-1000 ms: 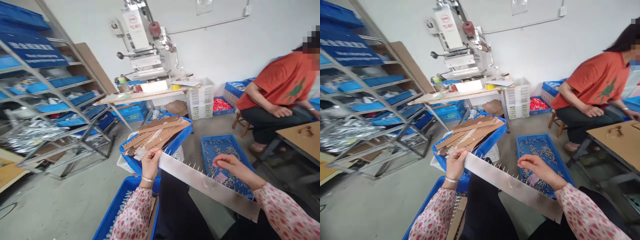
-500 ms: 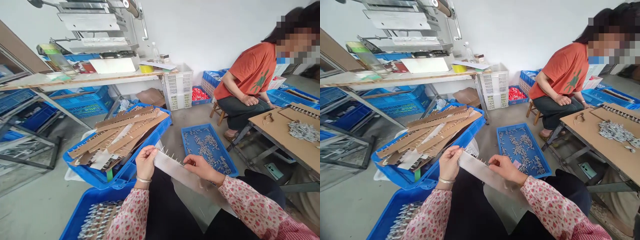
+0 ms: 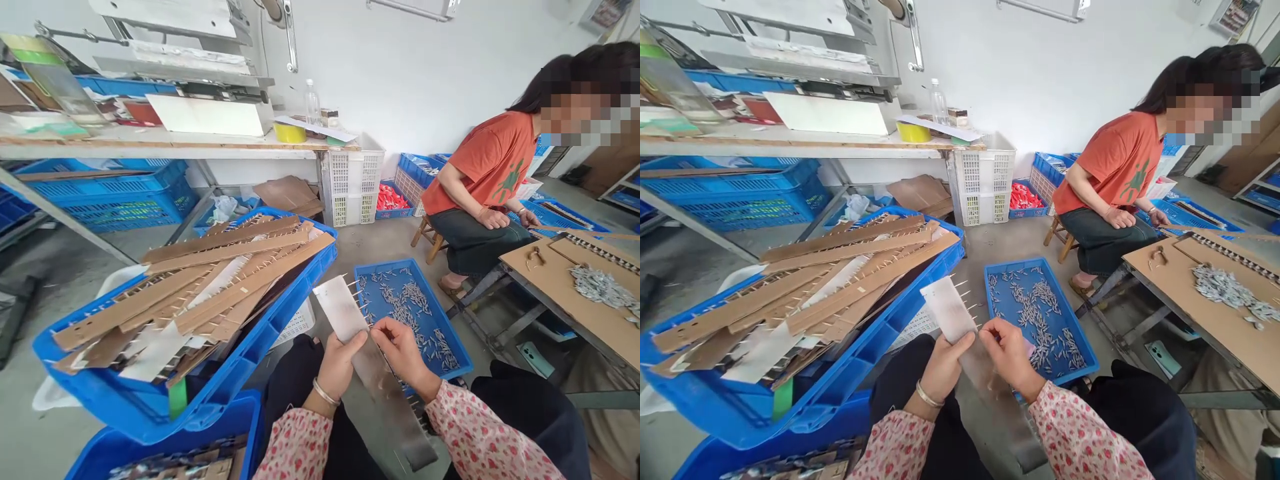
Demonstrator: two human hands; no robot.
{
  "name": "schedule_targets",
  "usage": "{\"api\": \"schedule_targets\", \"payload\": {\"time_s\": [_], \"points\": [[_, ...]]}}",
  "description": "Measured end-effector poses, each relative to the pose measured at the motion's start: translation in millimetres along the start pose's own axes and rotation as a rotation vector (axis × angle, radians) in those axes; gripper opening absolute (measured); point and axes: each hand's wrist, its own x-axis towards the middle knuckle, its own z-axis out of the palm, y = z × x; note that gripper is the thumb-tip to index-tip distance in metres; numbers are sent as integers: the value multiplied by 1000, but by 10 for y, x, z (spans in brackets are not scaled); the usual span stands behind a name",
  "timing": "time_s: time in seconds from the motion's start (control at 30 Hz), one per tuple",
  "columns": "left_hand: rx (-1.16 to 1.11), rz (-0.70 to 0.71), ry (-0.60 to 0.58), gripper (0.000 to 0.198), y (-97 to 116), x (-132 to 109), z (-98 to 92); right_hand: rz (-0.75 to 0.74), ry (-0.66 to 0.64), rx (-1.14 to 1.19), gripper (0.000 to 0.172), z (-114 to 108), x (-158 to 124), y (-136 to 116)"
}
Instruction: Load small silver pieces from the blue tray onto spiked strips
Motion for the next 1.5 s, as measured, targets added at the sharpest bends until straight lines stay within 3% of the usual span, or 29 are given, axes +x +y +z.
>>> {"api": "schedule_targets", "payload": {"time_s": [0.13, 0.27, 0.43, 0.63, 0.9, 1.1, 1.2, 1.3, 1.5], "points": [[-16, -11, 32, 21, 34, -1, -10, 71, 63, 94, 27, 126, -39, 40], [-19, -20, 71, 25, 83, -17, -73, 141, 172, 224, 27, 101, -41, 50], [-24, -62, 106, 28, 127, -47, -142, 175, 81, 349, 25, 26, -36, -8], [-57, -90, 84, 29, 132, -68, -165, 227, 48, 458, 25, 83, -105, -52], [-62, -104, 4, 27, 82, -51, -167, 151, 11, 496, 20, 111, -107, -50], [-117, -95, -34, 29, 69, -32, -171, 120, 201, 554, 19, 49, -116, -174], [-151, -102, -75, 29, 75, -33, -177, 135, 235, 611, 22, -25, -112, -218], [-167, -88, -79, 29, 69, -28, -186, 133, 148, 618, 22, -97, -114, -272], [-135, -93, -51, 35, 64, -28, -192, 114, -147, 618, 21, -182, -142, -348]]}}
